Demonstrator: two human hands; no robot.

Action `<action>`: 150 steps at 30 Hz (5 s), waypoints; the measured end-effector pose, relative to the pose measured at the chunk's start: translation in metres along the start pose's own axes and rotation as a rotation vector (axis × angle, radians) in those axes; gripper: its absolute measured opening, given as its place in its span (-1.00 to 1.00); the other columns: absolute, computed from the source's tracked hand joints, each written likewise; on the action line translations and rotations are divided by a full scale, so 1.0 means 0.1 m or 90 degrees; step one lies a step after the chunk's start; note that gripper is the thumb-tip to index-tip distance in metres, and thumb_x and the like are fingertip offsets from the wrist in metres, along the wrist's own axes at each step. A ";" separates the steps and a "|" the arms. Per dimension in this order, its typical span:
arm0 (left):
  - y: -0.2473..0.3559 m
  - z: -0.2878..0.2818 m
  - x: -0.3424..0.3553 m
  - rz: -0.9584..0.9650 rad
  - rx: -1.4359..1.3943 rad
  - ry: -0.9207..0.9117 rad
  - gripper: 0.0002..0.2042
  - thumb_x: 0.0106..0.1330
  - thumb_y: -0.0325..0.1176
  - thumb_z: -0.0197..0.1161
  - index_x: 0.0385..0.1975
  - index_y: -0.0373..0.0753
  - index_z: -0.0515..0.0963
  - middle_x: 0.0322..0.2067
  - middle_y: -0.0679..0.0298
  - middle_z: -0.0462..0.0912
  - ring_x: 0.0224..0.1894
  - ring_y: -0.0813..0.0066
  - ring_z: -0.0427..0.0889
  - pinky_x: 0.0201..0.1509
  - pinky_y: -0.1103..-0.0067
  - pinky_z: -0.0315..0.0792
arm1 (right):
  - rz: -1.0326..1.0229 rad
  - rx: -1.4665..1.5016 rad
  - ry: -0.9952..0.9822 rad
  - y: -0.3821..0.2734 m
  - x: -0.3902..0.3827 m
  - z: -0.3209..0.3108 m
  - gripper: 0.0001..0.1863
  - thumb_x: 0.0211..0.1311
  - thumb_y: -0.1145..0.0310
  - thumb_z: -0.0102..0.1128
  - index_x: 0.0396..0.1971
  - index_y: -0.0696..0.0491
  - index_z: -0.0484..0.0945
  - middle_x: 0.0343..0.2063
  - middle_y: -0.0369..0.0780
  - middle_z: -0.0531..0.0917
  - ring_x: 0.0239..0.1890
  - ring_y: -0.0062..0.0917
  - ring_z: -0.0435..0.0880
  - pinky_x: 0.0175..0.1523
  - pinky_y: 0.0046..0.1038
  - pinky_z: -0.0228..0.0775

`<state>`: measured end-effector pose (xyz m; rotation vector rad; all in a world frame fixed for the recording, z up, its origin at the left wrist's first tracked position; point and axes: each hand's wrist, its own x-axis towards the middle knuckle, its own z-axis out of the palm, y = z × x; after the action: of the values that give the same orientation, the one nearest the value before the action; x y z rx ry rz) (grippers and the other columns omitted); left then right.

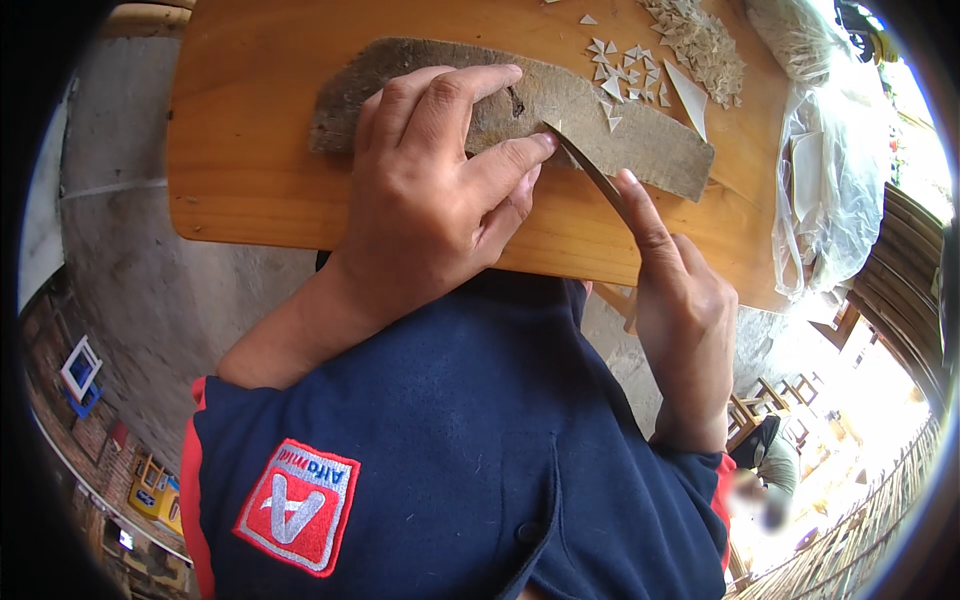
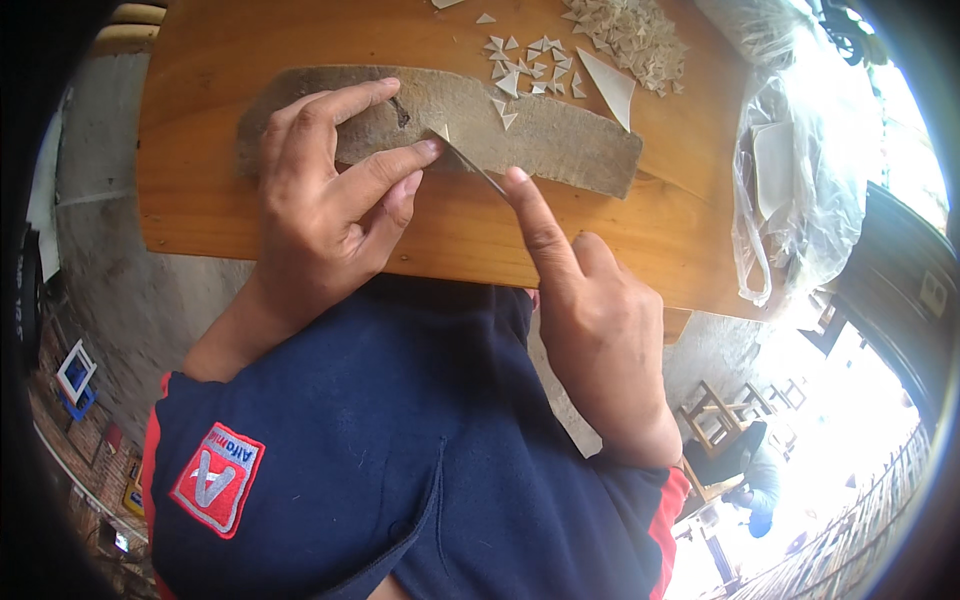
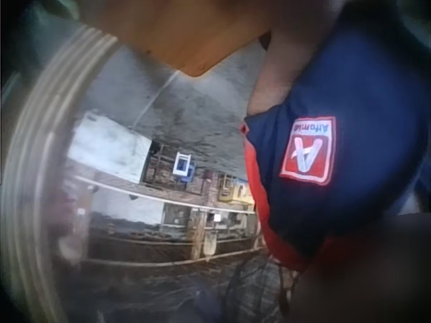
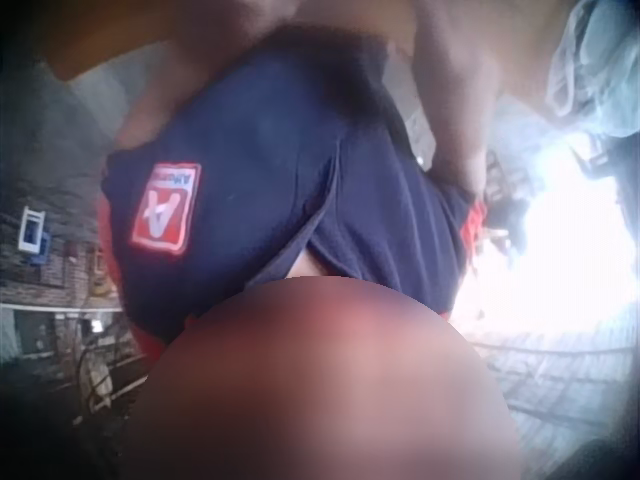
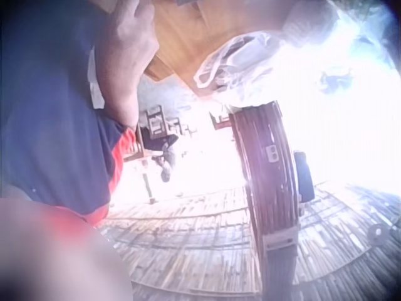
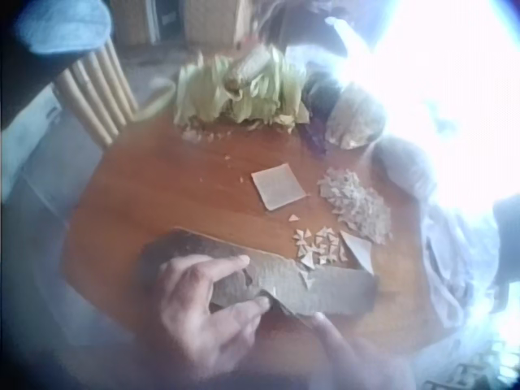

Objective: The person uses a knife to cut small triangular pieces from a flat sheet of material on a wooden table. They repeatedly slice the material and occasionally adjust the pieces with their left hand. The cut pieces accumulate on the table.

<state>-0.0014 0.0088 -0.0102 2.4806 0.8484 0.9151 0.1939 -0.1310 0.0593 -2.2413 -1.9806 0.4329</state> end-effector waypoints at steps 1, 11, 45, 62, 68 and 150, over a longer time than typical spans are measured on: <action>0.00 0.00 0.00 -0.002 -0.005 0.000 -0.73 0.17 -0.45 0.43 -0.12 -0.07 0.82 0.16 0.11 0.66 0.11 0.14 0.58 0.24 0.30 0.42 | 0.000 0.008 0.013 0.03 -0.01 0.01 -0.10 0.12 0.70 0.26 0.50 -0.26 0.45 -0.58 -0.23 0.44 -0.59 -0.42 0.55 -0.40 -0.25 0.49; -0.06 0.00 0.01 -0.058 -0.134 0.040 -0.79 0.32 -0.45 0.40 -0.08 -0.18 0.77 0.13 0.10 0.66 0.14 0.13 0.58 0.24 0.31 0.46 | 0.014 0.140 0.055 0.01 -0.03 0.04 -0.27 0.21 0.72 0.25 0.38 -0.18 0.59 -0.42 -0.13 0.65 -0.45 -0.32 0.69 -0.26 -0.26 0.55; -0.19 0.26 1.35 0.230 0.005 -0.344 -0.85 0.20 -0.41 0.48 -0.24 -0.08 0.82 -0.19 0.35 0.62 0.01 0.30 0.54 0.24 0.35 0.41 | 0.193 0.359 0.187 0.79 -0.54 0.24 -0.44 0.39 0.65 0.25 0.35 -0.07 0.63 -0.36 -0.03 0.73 -0.48 -0.54 0.57 -0.21 -0.50 0.54; -0.28 0.34 1.36 0.126 -0.188 -0.235 -0.88 0.27 -0.51 0.47 -0.22 -0.28 0.76 -0.29 0.24 0.72 -0.18 0.30 0.69 -0.04 0.39 0.58 | 0.220 0.388 0.154 0.74 -0.49 0.22 -0.41 0.37 0.67 0.25 0.36 -0.09 0.62 -0.27 0.00 0.78 -0.40 -0.51 0.70 -0.13 -0.47 0.58; -0.26 0.19 1.36 0.022 -0.147 -0.263 -0.88 0.28 -0.43 0.47 -0.23 -0.26 0.73 -0.20 0.18 0.74 -0.04 0.20 0.68 0.08 0.31 0.53 | 0.107 0.345 0.180 0.58 -0.29 0.23 -0.40 0.34 0.65 0.27 0.35 -0.13 0.63 -0.33 -0.01 0.76 -0.42 -0.38 0.73 -0.20 -0.37 0.59; 0.07 0.17 0.07 0.128 0.071 -0.007 -0.76 0.26 -0.37 0.34 -0.11 -0.20 0.76 -0.07 0.33 0.64 0.00 0.33 0.59 0.19 0.32 0.45 | 0.095 0.176 0.110 -0.05 0.01 0.22 -0.24 0.26 0.76 0.14 0.43 -0.16 0.54 -0.21 -0.05 0.71 -0.39 -0.36 0.74 -0.17 -0.31 0.60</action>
<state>0.0178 0.0064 -0.0160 2.7029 0.6722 0.9414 0.1829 -0.1310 0.0400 -2.1753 -1.5712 0.4778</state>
